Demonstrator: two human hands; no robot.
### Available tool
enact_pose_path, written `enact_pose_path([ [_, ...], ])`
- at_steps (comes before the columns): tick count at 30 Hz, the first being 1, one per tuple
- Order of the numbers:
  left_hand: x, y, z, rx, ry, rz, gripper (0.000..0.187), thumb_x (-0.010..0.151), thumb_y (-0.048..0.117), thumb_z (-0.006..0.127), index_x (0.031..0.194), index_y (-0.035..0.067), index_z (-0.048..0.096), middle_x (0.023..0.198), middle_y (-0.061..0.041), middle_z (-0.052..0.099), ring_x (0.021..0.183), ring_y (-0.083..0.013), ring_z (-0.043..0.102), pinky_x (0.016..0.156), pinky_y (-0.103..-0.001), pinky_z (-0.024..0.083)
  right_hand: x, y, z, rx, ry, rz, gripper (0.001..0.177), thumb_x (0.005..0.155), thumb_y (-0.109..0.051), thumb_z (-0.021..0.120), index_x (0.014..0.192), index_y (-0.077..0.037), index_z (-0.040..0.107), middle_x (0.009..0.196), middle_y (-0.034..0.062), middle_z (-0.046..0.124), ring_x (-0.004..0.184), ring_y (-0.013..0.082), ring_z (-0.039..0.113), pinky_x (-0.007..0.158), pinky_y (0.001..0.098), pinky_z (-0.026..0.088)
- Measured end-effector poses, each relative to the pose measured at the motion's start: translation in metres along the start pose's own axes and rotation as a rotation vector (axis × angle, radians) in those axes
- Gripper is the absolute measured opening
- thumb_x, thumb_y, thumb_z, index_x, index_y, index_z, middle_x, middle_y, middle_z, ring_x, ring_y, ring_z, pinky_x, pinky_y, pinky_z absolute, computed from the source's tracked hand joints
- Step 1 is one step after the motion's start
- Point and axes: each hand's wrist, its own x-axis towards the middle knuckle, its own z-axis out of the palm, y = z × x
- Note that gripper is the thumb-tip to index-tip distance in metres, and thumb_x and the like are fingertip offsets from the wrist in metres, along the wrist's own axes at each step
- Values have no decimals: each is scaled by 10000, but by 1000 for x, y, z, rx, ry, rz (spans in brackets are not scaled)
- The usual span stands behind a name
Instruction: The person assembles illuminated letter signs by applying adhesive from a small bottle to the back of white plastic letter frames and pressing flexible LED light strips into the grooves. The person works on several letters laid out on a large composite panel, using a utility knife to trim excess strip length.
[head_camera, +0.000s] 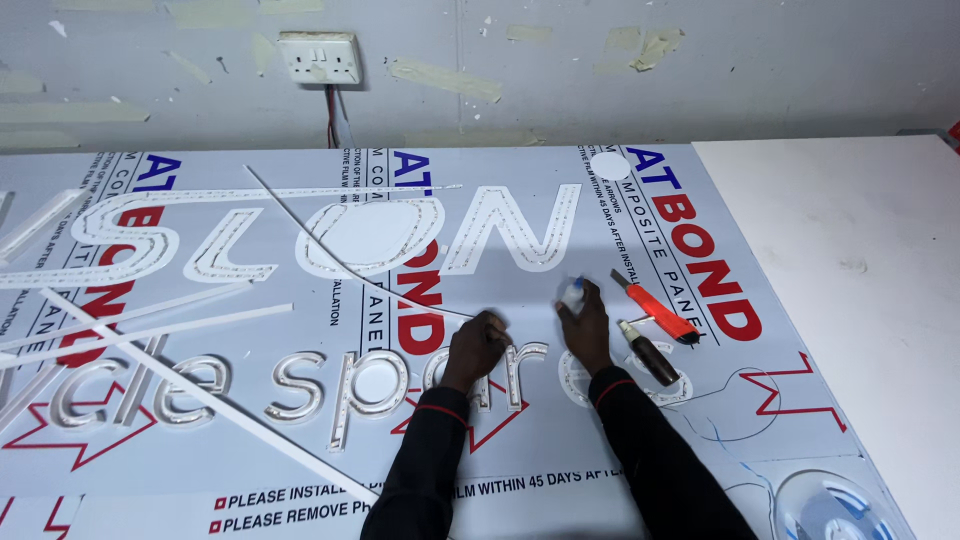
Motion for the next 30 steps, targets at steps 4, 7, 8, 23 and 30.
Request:
enact_pose_path([
  [4, 0, 2, -3, -33, 5, 9, 228, 887, 188, 833, 1102, 207, 760, 1014, -56, 864, 1121, -377, 802, 1069, -531, 572, -12, -11, -16, 223, -52, 84, 660, 1128, -231, 691, 1711, -128, 399, 1474, 319, 656, 1357, 502, 683, 1157, 608, 565],
  [7, 3, -6, 3, -30, -23, -12, 229, 897, 200, 822, 1114, 241, 760, 987, 2, 859, 1115, -317, 812, 1074, -503, 567, -45, -35, -41, 633, -63, 95, 583, 1161, -84, 544, 1717, -80, 367, 1299, 135, 584, 1175, 257, 629, 1054, 420, 553],
  [8, 5, -5, 2, -19, -23, -11, 234, 894, 201, 821, 1115, 241, 756, 991, 2, 859, 1123, -322, 808, 1081, -511, 564, -60, -51, -51, 561, -104, 148, 609, 1157, -155, 545, 1744, -93, 395, 1294, 201, 628, 1153, 289, 664, 1012, 425, 604],
  [23, 16, -13, 8, -100, -54, -165, 319, 843, 180, 833, 1151, 229, 762, 1109, -44, 857, 1213, -343, 796, 1114, -494, 579, -114, -79, -47, -17, -21, -192, 344, 937, -318, 969, 1190, -153, 804, 995, 38, 763, 851, 220, 792, 699, 345, 657],
  [30, 15, -5, 3, -93, -34, -152, 300, 830, 172, 832, 1124, 191, 775, 1102, -81, 859, 1214, -380, 795, 1106, -526, 588, -99, -76, -25, -180, -3, -314, 370, 949, -372, 971, 1111, -100, 780, 941, 73, 723, 902, 280, 807, 721, 389, 681],
])
